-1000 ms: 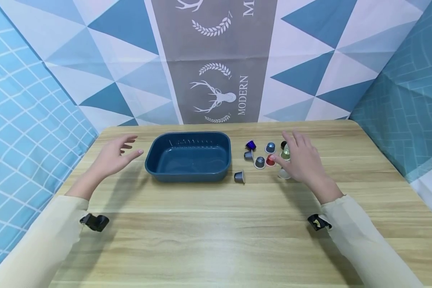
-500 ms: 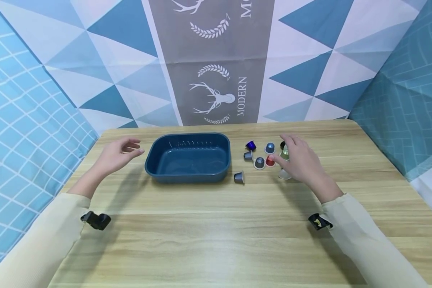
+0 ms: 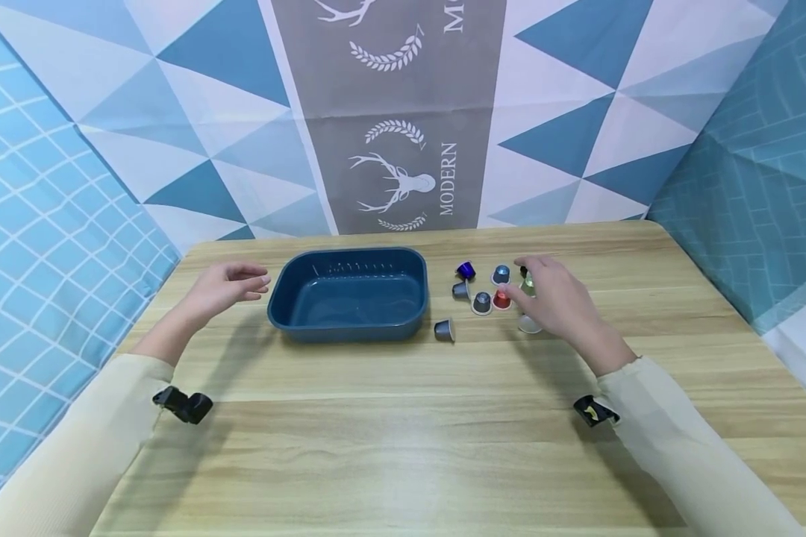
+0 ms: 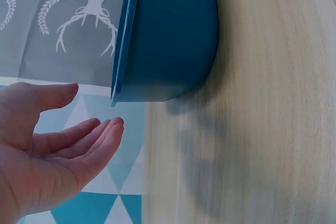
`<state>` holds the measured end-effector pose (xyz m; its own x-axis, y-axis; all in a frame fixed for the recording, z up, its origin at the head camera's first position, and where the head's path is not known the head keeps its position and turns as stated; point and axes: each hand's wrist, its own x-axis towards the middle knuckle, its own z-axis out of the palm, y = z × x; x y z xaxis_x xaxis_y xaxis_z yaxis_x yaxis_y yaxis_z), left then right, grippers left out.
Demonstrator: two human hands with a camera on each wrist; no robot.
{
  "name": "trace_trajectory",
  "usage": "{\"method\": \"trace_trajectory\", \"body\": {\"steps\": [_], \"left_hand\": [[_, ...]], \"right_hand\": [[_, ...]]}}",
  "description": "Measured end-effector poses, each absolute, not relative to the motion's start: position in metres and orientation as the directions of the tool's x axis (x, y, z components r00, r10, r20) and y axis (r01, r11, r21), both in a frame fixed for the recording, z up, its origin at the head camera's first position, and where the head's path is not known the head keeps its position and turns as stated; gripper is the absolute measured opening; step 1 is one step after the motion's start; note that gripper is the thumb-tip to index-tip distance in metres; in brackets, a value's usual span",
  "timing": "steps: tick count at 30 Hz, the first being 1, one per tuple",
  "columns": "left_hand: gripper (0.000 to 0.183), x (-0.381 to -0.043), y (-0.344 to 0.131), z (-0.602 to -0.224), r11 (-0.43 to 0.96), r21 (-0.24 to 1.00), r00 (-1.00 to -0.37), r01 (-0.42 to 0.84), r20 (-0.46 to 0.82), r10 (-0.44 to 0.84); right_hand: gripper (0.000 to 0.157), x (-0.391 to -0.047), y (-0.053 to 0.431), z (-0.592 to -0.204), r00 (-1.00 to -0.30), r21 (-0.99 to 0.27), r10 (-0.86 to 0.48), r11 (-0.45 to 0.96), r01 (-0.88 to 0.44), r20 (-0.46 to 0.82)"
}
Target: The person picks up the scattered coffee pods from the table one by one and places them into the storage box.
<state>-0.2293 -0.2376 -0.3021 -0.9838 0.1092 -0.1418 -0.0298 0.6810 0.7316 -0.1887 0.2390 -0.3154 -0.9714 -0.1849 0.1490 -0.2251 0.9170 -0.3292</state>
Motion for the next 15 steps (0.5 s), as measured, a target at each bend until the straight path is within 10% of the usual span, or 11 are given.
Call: {"method": "trace_trajectory", "body": {"steps": [15], "left_hand": [[0.053,-0.24,-0.238,-0.312,0.446,0.869,-0.945,-0.215,-0.299,0.128]], "right_hand": [[0.052,-0.185,0.226,-0.315,-0.961,-0.355,-0.228,0.895,-0.271,0.157]]}}
